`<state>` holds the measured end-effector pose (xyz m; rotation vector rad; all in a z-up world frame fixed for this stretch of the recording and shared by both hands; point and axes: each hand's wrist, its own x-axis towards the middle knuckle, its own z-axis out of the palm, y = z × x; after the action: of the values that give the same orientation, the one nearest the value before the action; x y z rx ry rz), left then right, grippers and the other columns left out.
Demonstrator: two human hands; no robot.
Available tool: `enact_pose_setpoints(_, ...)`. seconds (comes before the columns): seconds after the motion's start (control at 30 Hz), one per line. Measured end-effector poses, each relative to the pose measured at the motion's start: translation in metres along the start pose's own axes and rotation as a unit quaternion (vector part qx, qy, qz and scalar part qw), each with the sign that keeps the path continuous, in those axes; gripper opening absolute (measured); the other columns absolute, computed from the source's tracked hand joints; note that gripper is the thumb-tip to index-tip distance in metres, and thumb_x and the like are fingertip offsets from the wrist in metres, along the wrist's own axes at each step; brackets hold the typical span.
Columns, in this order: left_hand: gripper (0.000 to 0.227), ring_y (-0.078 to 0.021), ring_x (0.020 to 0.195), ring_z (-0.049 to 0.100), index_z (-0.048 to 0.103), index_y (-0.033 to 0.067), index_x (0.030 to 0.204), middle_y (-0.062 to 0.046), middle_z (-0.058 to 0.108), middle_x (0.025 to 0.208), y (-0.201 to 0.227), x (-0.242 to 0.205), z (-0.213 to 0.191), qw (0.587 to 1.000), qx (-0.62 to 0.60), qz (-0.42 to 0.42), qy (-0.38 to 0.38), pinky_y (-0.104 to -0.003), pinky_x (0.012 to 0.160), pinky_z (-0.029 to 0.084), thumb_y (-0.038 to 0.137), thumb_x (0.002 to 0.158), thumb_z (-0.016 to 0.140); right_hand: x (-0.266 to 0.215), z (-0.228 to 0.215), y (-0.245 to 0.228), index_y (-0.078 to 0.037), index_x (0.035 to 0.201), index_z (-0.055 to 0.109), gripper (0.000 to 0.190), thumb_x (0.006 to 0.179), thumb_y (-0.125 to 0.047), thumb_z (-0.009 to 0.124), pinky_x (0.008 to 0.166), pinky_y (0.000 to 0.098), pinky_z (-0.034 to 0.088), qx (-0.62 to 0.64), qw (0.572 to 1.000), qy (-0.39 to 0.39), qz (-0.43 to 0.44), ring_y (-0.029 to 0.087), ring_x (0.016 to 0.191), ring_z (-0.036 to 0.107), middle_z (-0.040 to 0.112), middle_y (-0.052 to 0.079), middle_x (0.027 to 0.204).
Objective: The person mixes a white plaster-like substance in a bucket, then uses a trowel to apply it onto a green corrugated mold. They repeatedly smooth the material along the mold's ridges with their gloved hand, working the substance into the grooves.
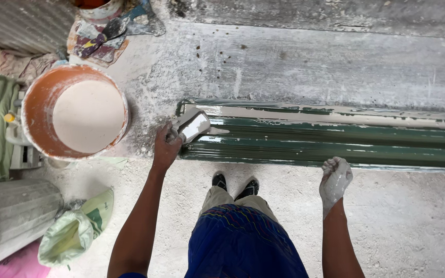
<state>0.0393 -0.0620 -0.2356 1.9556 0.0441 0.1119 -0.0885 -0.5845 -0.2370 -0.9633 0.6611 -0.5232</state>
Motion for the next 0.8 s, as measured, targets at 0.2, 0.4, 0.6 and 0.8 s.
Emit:
enact_pose_setpoints(0.2, 0.061, -0.0144, 0.098, 0.059, 0.055, -0.0050, 0.143, -0.007, 0.053, 0.114, 0.015, 0.009, 0.033, 0.998, -0.008, 0.032, -0.044, -0.028, 0.083, 0.054, 0.012, 0.089, 0.078, -0.007, -0.016, 0.002, -0.002, 0.094, 0.060, 0.018, 0.107, -0.014, 0.055, 0.068, 0.0234, 0.052, -0.003, 1.000, 0.016, -0.009, 0.014, 0.074, 0.060, 0.061, 0.007, 0.082)
enact_pose_setpoints(0.4, 0.063, -0.0177, 0.094, 0.061, 0.056, -0.0061, 0.140, -0.010, 0.053, 0.112, 0.037, 0.019, 0.078, 0.995, -0.001, 0.037, -0.088, -0.029, 0.079, 0.054, 0.013, 0.086, 0.080, -0.020, -0.033, -0.007, -0.001, 0.101, 0.061, 0.019, 0.107, -0.017, 0.054, 0.070, 0.0238, 0.054, 0.006, 0.999, 0.050, -0.011, 0.015, 0.078, 0.061, 0.063, 0.008, 0.086)
enact_pose_setpoints(0.6, 0.064, -0.0197, 0.098, 0.062, 0.055, -0.0069, 0.141, -0.011, 0.052, 0.113, 0.051, 0.032, 0.128, 0.986, -0.013, 0.064, -0.152, -0.032, 0.081, 0.057, 0.014, 0.086, 0.079, -0.037, -0.058, -0.033, -0.001, 0.104, 0.060, 0.018, 0.105, -0.019, 0.056, 0.069, 0.0233, 0.053, 0.022, 0.993, 0.117, 0.003, 0.015, 0.079, 0.061, 0.063, 0.007, 0.090)
enact_pose_setpoints(0.8, 0.062, -0.0216, 0.100, 0.063, 0.057, -0.0059, 0.138, -0.012, 0.052, 0.114, 0.081, 0.029, 0.190, 0.979, 0.003, 0.093, -0.181, -0.034, 0.081, 0.056, 0.017, 0.086, 0.082, -0.034, -0.082, -0.067, -0.001, 0.104, 0.060, 0.020, 0.105, -0.020, 0.054, 0.071, 0.0236, 0.054, 0.023, 0.986, 0.165, 0.008, 0.014, 0.081, 0.061, 0.062, 0.006, 0.090)
